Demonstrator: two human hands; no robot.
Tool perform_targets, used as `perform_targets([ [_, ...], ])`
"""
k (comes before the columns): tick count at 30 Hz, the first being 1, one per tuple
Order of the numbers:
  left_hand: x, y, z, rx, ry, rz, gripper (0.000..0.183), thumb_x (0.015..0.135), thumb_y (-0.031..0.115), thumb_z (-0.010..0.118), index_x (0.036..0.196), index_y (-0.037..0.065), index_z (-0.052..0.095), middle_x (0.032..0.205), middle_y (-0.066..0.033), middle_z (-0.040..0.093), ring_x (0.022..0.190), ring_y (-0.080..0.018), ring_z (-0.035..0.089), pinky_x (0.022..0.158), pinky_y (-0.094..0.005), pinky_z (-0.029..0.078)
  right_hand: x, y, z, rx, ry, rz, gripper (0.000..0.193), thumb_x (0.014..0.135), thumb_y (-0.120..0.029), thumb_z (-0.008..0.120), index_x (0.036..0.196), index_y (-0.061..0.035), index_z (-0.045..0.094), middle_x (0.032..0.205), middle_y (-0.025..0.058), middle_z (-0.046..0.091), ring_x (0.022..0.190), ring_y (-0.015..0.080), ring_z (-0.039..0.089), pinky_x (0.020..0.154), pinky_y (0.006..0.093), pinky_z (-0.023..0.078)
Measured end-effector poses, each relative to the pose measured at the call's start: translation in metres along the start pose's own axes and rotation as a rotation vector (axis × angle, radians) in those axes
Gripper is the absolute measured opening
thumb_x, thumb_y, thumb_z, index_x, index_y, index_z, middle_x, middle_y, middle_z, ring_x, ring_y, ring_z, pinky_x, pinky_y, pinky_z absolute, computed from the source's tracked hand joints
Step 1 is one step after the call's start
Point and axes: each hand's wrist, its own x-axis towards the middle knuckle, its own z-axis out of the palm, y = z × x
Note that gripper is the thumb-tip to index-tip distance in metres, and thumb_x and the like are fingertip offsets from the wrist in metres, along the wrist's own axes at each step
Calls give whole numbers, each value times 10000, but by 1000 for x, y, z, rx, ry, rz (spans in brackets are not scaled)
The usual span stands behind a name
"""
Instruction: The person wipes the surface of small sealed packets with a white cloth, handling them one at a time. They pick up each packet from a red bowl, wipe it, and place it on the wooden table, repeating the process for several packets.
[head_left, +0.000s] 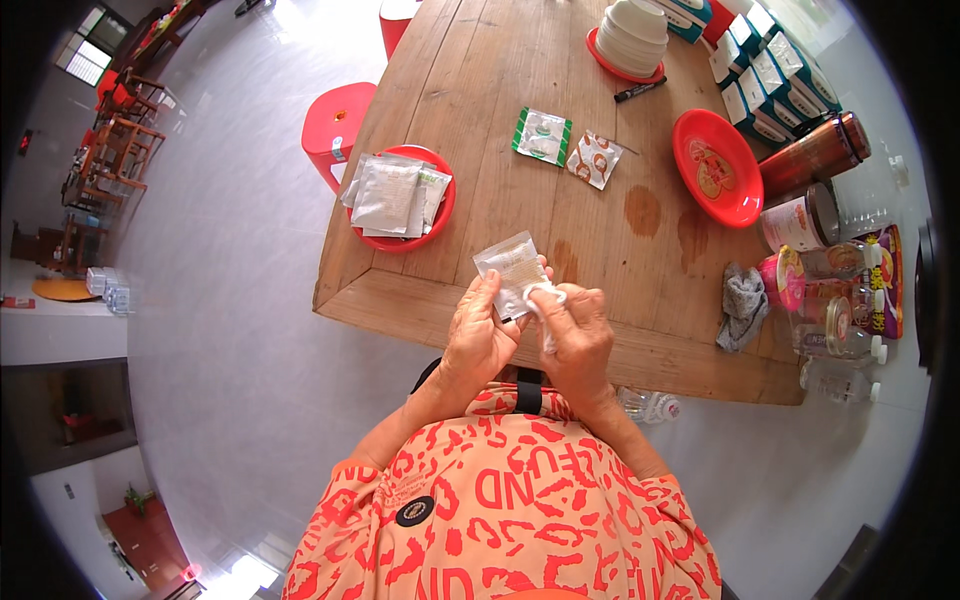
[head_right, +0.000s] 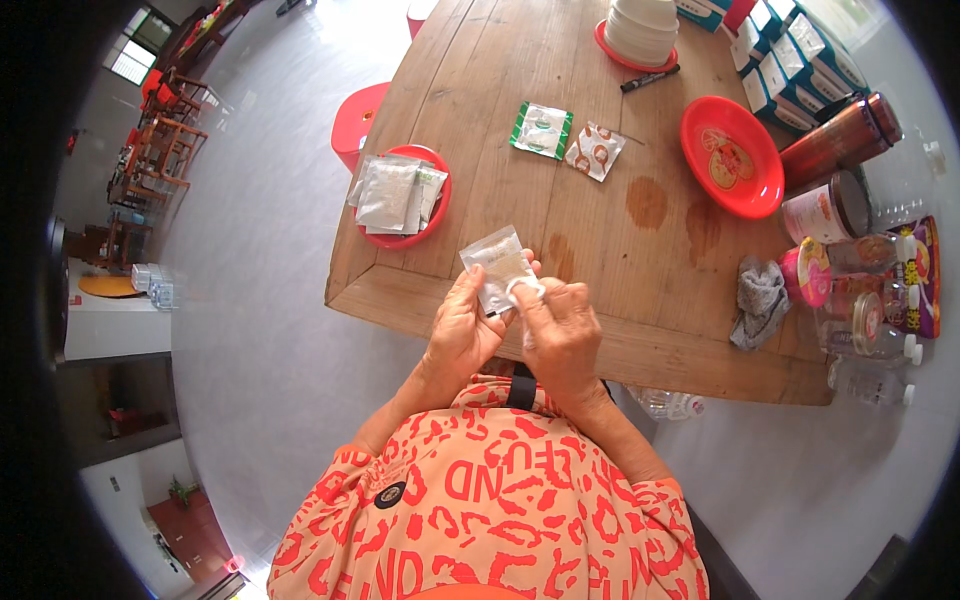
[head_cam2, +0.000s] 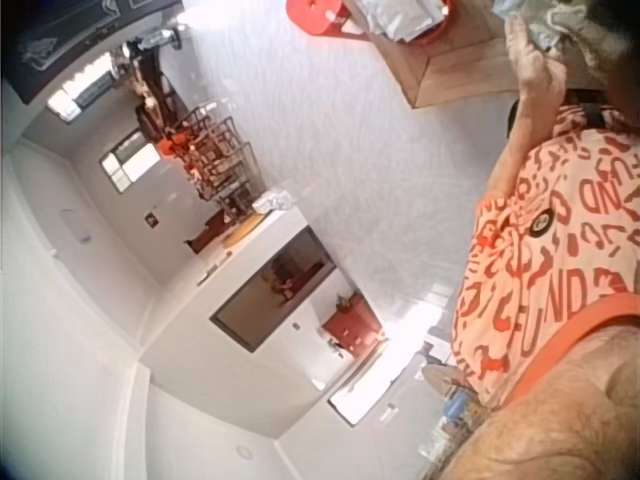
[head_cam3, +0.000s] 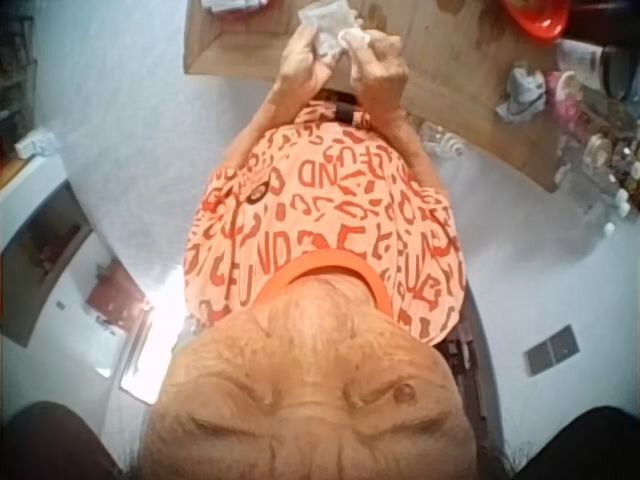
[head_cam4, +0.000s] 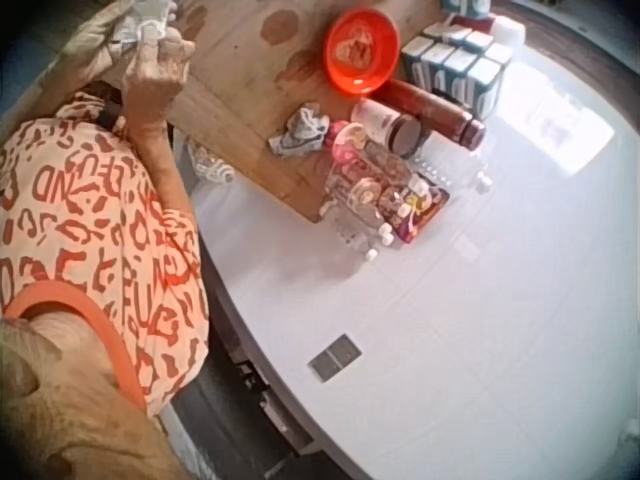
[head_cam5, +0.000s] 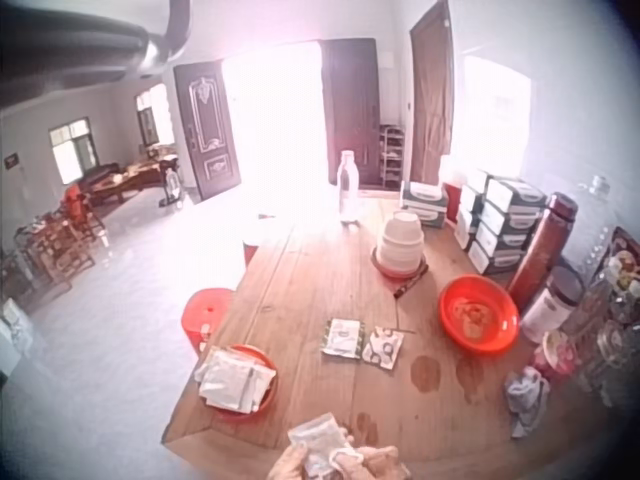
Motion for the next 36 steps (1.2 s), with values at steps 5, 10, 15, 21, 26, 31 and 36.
perform_targets([
  [5,-2,-3,0,-18,12,25,409,1052,243,352,1366,-17,394,1366,-214,501,1274,-329,495,1078,-469,421,4,9,-3,-50,34,69,393,659,14,702,1039,-82,666,954,89,613,850,278,577,703,385,507],
  [10,-4,-1,2,-7,38,39,412,1054,244,345,1373,-13,380,1373,-214,494,1281,-330,487,1079,-469,420,-1,-1,-3,-29,-2,24,331,690,-15,692,1016,-66,670,941,87,616,830,275,575,696,380,507],
  [15,-4,-4,-12,-47,-23,21,416,1056,249,339,1382,-8,367,1373,-211,494,1280,-328,486,1072,-464,430,-7,-16,2,23,-49,-77,290,699,-64,692,988,-63,677,920,72,619,800,257,572,673,363,510],
  [21,-10,-2,-4,-13,-31,12,396,1053,246,359,1373,15,390,1359,-181,511,1254,-288,517,1057,-457,451,9,-4,-1,-59,-9,15,306,675,-33,693,975,-90,680,917,56,610,826,256,568,672,369,512],
  [26,-13,-3,-2,-27,36,-5,365,1050,234,377,1355,37,417,1315,-132,547,1248,-263,525,1043,-472,466,28,10,-5,-55,-2,44,352,676,-6,701,1012,-104,670,951,53,607,843,262,567,672,375,510],
  [31,-12,-2,-6,-23,59,-18,367,1050,231,378,1357,33,416,1332,-150,535,1247,-269,524,1042,-467,467,22,9,-7,-19,-101,33,330,693,-2,697,1012,-84,673,939,66,608,845,269,570,680,375,509],
  [36,-10,-4,-10,-1,3,-62,343,1052,222,366,1329,31,429,1334,-171,529,1227,-273,539,1036,-440,467,3,11,-18,32,-176,22,346,691,2,690,1029,-67,672,945,79,607,847,272,572,689,376,512],
])
